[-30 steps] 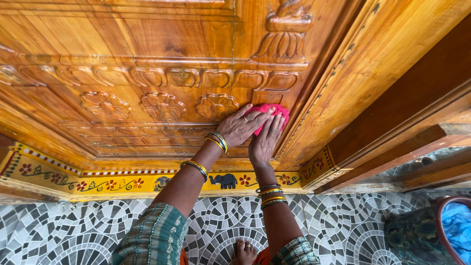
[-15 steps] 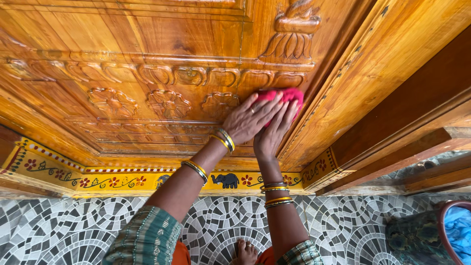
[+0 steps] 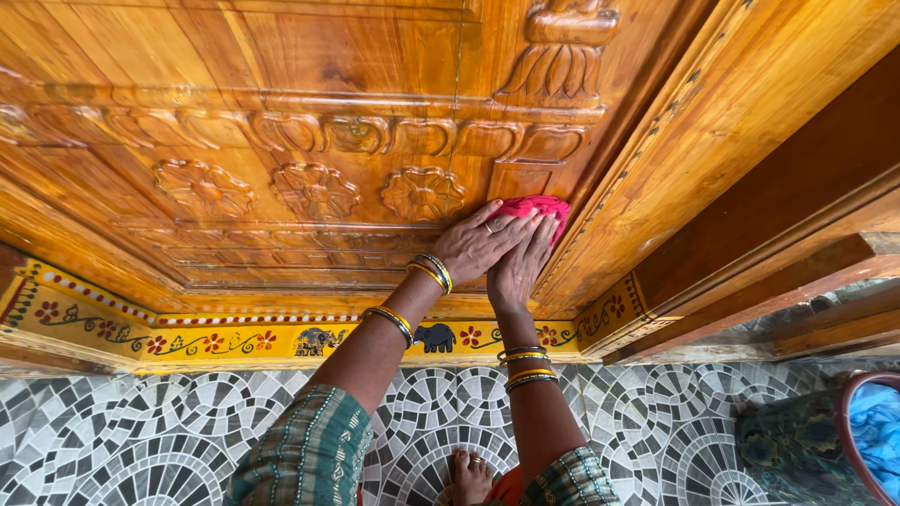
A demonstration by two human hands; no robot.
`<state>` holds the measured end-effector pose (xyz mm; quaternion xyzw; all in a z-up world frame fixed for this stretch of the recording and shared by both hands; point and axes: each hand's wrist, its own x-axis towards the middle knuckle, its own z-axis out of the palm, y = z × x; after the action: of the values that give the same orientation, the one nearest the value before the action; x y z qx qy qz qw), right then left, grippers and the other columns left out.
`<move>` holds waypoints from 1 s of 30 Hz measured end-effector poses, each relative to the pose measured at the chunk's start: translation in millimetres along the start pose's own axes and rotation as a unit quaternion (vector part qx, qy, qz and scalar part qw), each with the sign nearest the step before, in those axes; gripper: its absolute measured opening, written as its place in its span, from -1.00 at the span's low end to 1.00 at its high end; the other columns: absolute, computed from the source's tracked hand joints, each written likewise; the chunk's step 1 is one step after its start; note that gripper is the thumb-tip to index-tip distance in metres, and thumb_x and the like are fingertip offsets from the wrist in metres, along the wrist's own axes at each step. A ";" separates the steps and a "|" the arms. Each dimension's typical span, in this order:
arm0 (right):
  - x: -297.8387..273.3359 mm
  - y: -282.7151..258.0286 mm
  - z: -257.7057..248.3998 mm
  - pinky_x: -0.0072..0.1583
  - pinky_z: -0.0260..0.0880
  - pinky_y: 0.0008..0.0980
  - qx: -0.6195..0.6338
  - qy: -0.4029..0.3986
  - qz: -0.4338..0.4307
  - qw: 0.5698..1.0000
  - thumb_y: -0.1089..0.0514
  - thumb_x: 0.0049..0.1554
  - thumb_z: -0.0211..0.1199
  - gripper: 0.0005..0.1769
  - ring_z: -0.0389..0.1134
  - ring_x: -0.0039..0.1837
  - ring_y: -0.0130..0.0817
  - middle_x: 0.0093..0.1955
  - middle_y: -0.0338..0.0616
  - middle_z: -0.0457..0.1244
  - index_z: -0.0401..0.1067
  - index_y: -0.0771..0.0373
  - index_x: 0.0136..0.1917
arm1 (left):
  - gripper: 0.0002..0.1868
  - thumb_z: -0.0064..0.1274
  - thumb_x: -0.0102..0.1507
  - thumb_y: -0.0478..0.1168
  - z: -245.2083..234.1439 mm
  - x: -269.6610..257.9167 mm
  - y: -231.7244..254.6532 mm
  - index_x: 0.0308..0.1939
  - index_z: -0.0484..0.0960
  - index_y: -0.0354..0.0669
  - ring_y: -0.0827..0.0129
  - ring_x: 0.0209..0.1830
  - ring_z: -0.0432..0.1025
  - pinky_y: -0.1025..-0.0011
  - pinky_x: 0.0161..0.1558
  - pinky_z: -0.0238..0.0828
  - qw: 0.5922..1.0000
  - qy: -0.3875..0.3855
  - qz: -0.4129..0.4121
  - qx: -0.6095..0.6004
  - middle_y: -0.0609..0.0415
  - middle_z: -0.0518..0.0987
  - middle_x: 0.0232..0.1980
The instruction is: The person cleans a wooden door using a pink cloth and a spray bottle. They wipe the carved surface and the painted bottom frame, occasionally spraying the cloth with liquid to continue cleaning.
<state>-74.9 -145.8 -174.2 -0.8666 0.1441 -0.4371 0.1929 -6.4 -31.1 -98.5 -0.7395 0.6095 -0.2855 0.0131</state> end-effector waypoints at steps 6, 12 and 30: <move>-34.3 38.8 21.8 0.65 -0.27 0.14 -0.047 -0.019 -0.021 0.998 0.21 0.31 0.04 -0.22 -0.34 0.76 0.23 0.74 0.27 -0.28 -0.17 0.45 0.67 | -0.32 -0.27 0.37 -0.14 34.8 -16.0 21.9 0.61 0.10 -0.02 0.42 0.56 0.12 0.12 0.61 -0.22 0.995 0.067 -0.019 -0.069 0.17 0.09 0.65; -38.3 32.4 5.7 0.57 0.01 0.05 0.060 0.023 -0.012 0.998 0.20 0.30 0.17 -0.29 -0.06 0.62 0.26 0.63 0.30 -0.13 -0.04 0.40 0.60 | -0.33 -0.16 0.32 -0.22 30.6 -24.4 47.3 0.55 0.21 -0.17 0.21 0.54 0.19 0.22 0.57 0.10 0.991 0.121 -0.041 -0.032 0.06 0.26 0.57; 80.0 -112.7 -48.0 0.63 -0.41 0.28 -0.072 -0.015 -0.173 0.982 0.20 0.34 0.08 -0.31 -0.40 0.75 0.21 0.75 0.10 -0.25 0.05 0.31 0.68 | -0.45 -0.11 0.35 -0.18 -70.2 -42.4 -50.7 0.44 0.47 -0.19 0.18 0.63 0.02 -0.07 0.60 -0.12 0.974 0.163 -0.149 0.041 -0.01 0.11 0.65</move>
<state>-58.7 -89.6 -40.1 -0.8965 0.0198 -0.4393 0.0533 4.2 43.5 -38.4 -0.7644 0.4736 -0.4261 -0.0989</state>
